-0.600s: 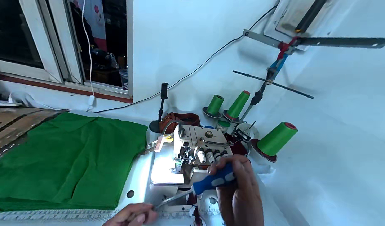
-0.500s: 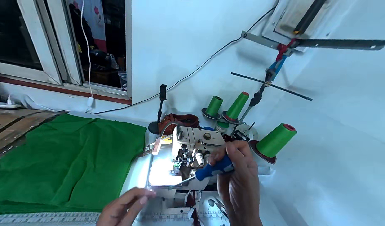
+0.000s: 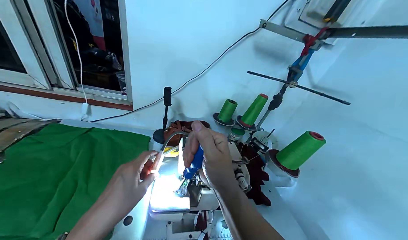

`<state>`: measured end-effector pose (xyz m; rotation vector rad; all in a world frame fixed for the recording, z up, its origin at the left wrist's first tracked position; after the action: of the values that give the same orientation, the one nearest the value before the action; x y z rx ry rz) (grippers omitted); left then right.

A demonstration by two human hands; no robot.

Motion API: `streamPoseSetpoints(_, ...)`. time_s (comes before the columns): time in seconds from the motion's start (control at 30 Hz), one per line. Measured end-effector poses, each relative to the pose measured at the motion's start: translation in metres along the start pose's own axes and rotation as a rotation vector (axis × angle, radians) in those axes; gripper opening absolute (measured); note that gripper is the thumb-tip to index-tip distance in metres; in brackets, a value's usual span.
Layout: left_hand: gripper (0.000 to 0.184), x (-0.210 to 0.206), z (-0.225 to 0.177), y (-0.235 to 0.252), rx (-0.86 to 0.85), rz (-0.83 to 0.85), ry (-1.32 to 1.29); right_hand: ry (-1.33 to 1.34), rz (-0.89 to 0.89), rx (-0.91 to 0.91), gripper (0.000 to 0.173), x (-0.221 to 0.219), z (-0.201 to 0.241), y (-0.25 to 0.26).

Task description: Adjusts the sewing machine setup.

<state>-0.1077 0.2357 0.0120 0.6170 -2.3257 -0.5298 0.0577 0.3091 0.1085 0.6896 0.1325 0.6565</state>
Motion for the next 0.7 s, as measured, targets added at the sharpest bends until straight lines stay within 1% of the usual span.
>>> streamPoseSetpoints(0.1, 0.045, 0.001, -0.002, 0.002, 0.001, -0.013, -0.032, 0.024, 0.065, 0.019, 0.053, 0.000, -0.008, 0.002)
streamPoseSetpoints(0.17, 0.047, 0.001, -0.003, 0.003, 0.020, 0.018, 0.016, 0.050, 0.089, 0.014, 0.054, -0.001, -0.011, 0.001)
streamPoseSetpoints(0.23, 0.052, 0.003, -0.006, 0.001, 0.003, 0.047, 0.074, 0.062, 0.106, 0.003, 0.054, -0.003, -0.012, 0.001)
streamPoseSetpoints(0.27, 0.053, 0.004, -0.009, -0.001, -0.036, 0.039, 0.086, 0.070, 0.119, 0.008, 0.054, -0.003, -0.013, 0.001)
streamPoseSetpoints(0.37, 0.042, 0.008, -0.022, -0.001, -0.196, -0.054, 0.074, 0.085, 0.171, 0.039, 0.054, -0.005, -0.014, 0.002)
streamPoseSetpoints(0.43, 0.039, 0.012, -0.031, 0.001, -0.241, -0.080, 0.016, 0.086, 0.201, 0.051, 0.053, -0.007, -0.013, 0.004)
streamPoseSetpoints(0.5, 0.037, 0.012, -0.036, 0.002, -0.243, -0.060, -0.100, 0.088, 0.218, 0.054, 0.054, -0.009, -0.013, 0.005)
streamPoseSetpoints(0.6, 0.032, 0.005, -0.040, 0.001, -0.196, -0.006, -0.295, 0.068, 0.222, 0.048, 0.053, -0.012, -0.014, 0.006)
streamPoseSetpoints(0.7, 0.032, -0.003, -0.042, -0.004, -0.157, 0.026, -0.387, 0.033, 0.213, 0.034, 0.053, -0.015, -0.013, 0.006)
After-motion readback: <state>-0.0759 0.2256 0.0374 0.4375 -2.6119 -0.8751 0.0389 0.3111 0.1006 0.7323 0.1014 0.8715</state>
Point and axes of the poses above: each hand's wrist, its own y-axis towards the middle knuckle, its own x-axis out of the back of the hand, z = x × y, the point moved 3 cm from there along y, towards the middle knuckle, and after that the axes turned 8 degrees about -y, right-handed, at the moved point
